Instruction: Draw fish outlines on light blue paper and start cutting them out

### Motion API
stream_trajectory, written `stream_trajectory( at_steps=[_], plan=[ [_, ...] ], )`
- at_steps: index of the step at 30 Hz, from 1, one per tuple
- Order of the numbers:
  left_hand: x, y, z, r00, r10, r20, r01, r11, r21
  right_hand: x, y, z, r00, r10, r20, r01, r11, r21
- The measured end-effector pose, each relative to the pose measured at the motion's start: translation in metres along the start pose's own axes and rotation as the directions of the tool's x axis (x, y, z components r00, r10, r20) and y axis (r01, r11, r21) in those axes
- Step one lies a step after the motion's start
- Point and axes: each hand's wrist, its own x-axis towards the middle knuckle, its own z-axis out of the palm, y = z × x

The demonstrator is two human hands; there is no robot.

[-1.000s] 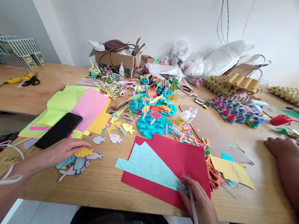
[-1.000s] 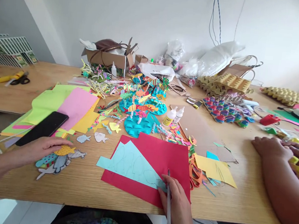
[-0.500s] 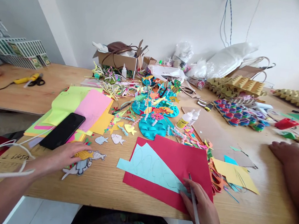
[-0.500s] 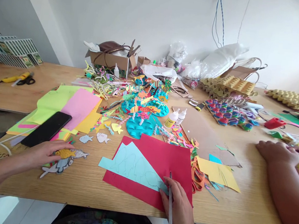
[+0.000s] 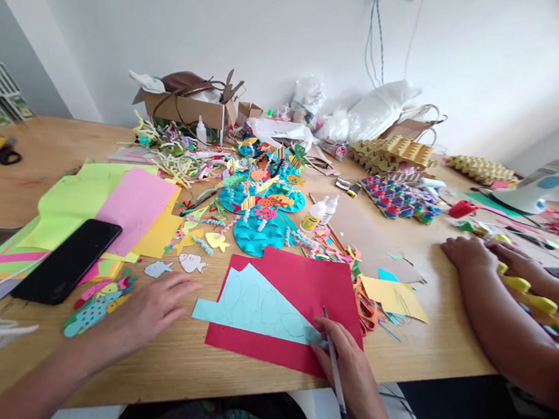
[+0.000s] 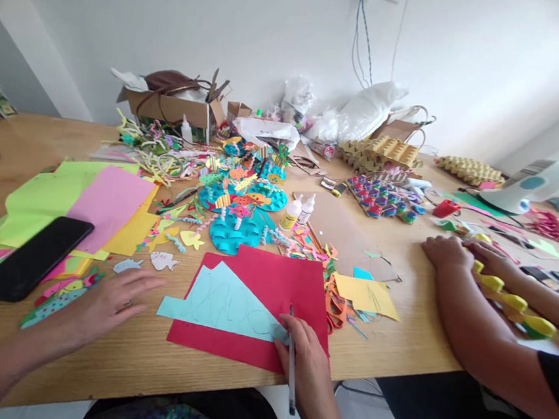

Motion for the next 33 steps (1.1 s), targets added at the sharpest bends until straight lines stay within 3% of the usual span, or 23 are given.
stream_trajectory(
  at_steps=[3,6,12,17,24,28,33],
  plan=[
    [0.038,0.024,0.011,0.995,0.096,0.021,-0.096,0.995,-0.002,-0.001,0.001,-0.003,0.999,-0.041,-0.032,0.041,0.999,-0.014],
    [0.057,0.030,0.023,0.976,0.182,0.122,-0.180,0.983,-0.027,-0.004,0.003,-0.008,0.997,-0.061,-0.045,0.060,0.998,-0.033],
    [0.040,0.017,0.031,0.961,0.071,0.266,-0.065,0.997,-0.033,-0.010,0.003,-0.011,1.000,-0.007,0.014,0.008,0.997,-0.075],
    [0.028,0.010,0.032,0.980,0.089,0.180,-0.087,0.996,-0.023,-0.002,-0.003,-0.009,0.994,0.052,0.100,-0.044,0.996,-0.082],
    [0.029,0.001,0.039,0.980,0.150,0.133,-0.149,0.989,-0.016,0.005,-0.009,-0.012,0.986,0.083,0.146,-0.073,0.994,-0.076],
    [0.024,-0.006,0.043,0.982,0.148,0.116,-0.142,0.988,-0.052,0.011,-0.009,-0.011,0.996,0.046,0.079,-0.043,0.999,-0.033],
    [0.020,-0.004,0.044,0.976,0.216,0.032,-0.213,0.974,-0.082,0.022,-0.018,-0.017,0.991,0.038,-0.130,-0.018,0.989,0.149]
  ],
)
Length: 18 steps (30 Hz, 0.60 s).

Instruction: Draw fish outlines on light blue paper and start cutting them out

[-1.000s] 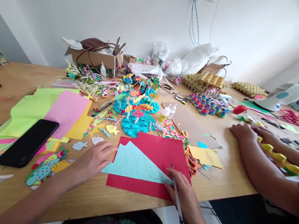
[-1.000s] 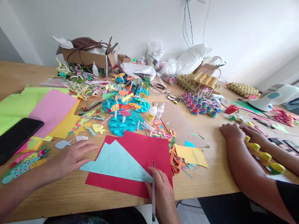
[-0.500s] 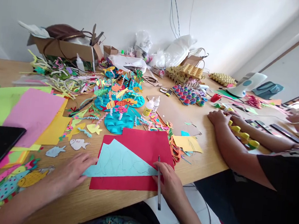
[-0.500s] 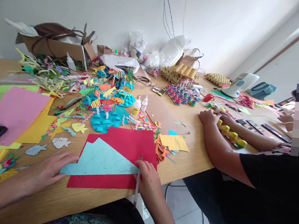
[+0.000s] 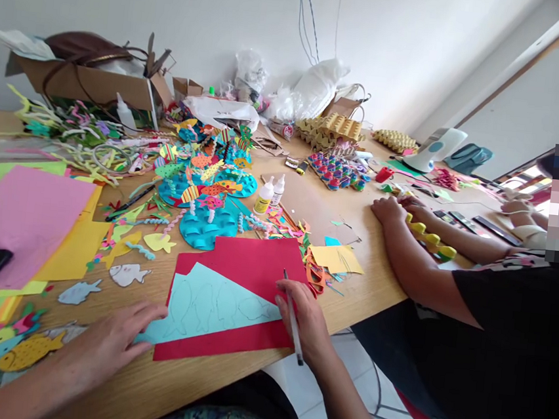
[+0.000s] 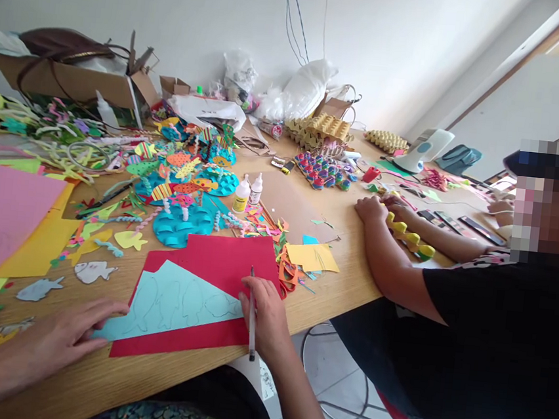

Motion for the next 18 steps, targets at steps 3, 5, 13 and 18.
stream_trajectory(
  at_steps=[3,5,13,18],
  plan=[
    [0.011,0.019,-0.005,0.995,0.062,-0.078,-0.060,0.998,0.027,-0.004,-0.014,-0.001,0.991,0.131,-0.017,-0.126,0.976,0.177],
    [0.025,0.039,-0.006,0.982,0.157,-0.104,-0.154,0.988,0.031,-0.010,-0.023,0.002,0.975,0.214,0.057,-0.221,0.920,0.323],
    [0.094,0.087,0.018,0.897,0.428,0.111,-0.437,0.897,0.074,-0.023,-0.028,0.029,0.951,0.309,0.010,-0.301,0.919,0.256],
    [0.101,0.080,0.032,0.867,0.490,0.090,-0.498,0.857,0.134,-0.026,-0.026,0.035,0.971,0.238,0.020,-0.236,0.943,0.234]
  ],
)
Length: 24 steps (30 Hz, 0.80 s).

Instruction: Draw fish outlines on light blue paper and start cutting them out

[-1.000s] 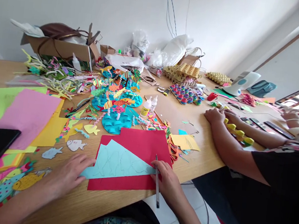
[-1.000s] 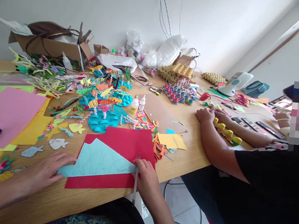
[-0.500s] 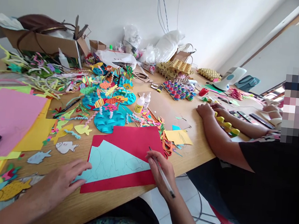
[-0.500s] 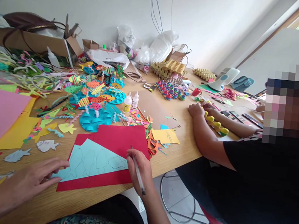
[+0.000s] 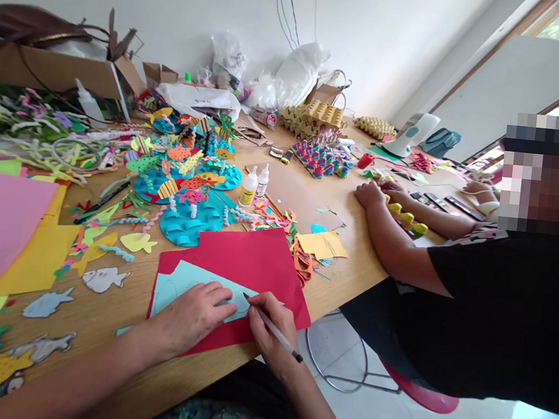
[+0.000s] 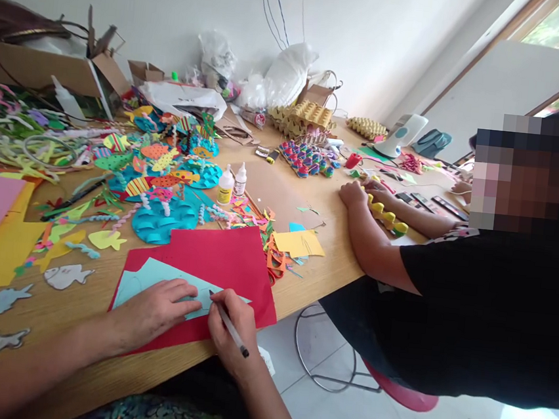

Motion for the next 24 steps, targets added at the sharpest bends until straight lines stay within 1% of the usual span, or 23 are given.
stream_trajectory(
  at_steps=[3,5,9,13,15,24],
  plan=[
    [-0.006,-0.001,0.009,0.993,0.020,-0.120,-0.016,0.999,0.036,-0.002,0.002,0.005,1.000,-0.007,-0.009,0.007,1.000,-0.022],
    [-0.008,-0.001,0.012,0.987,0.029,-0.157,-0.019,0.998,0.061,-0.002,0.002,0.008,1.000,-0.001,-0.017,0.001,0.999,-0.035],
    [-0.009,0.000,0.015,0.986,0.033,-0.164,-0.018,0.995,0.098,-0.001,0.002,0.010,0.999,-0.029,-0.032,0.027,0.996,-0.082],
    [-0.010,0.000,0.018,0.973,0.044,-0.227,-0.016,0.992,0.122,0.000,0.002,0.011,0.996,-0.066,-0.064,0.058,0.990,-0.132],
    [-0.011,0.000,0.020,0.970,0.041,-0.240,-0.013,0.993,0.116,0.001,0.001,0.011,0.995,-0.084,-0.060,0.074,0.986,-0.150],
    [-0.012,0.000,0.021,0.972,0.025,-0.234,-0.004,0.996,0.091,0.002,-0.001,0.013,0.993,-0.099,-0.065,0.084,0.975,-0.205]
  ],
)
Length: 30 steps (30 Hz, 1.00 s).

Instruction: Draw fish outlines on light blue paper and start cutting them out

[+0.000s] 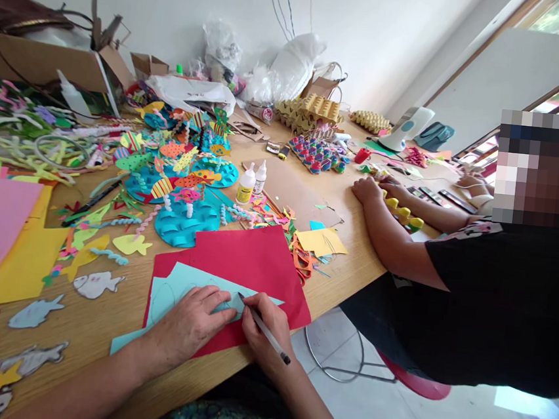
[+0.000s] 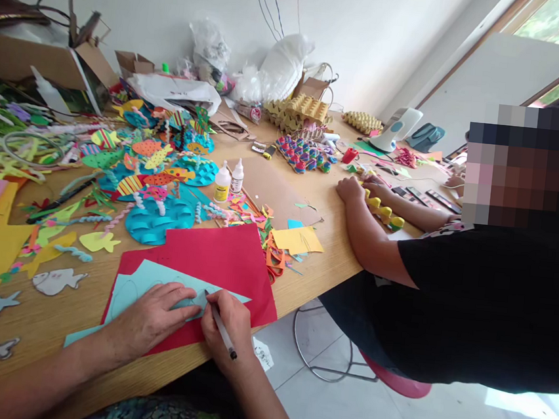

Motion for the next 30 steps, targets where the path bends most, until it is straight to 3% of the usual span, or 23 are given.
stream_trajectory(
  at_steps=[19,30],
  plan=[
    [-0.0037,-0.0041,0.0036,0.999,-0.008,-0.048,0.006,0.999,-0.049,-0.0045,-0.0005,-0.0031,0.999,0.031,-0.035,-0.031,1.000,0.001],
    [-0.0058,-0.0048,0.0045,0.999,-0.036,-0.014,0.035,0.995,-0.095,-0.0084,-0.0005,-0.0061,0.996,0.084,-0.043,-0.084,0.996,-0.004]
  ],
)
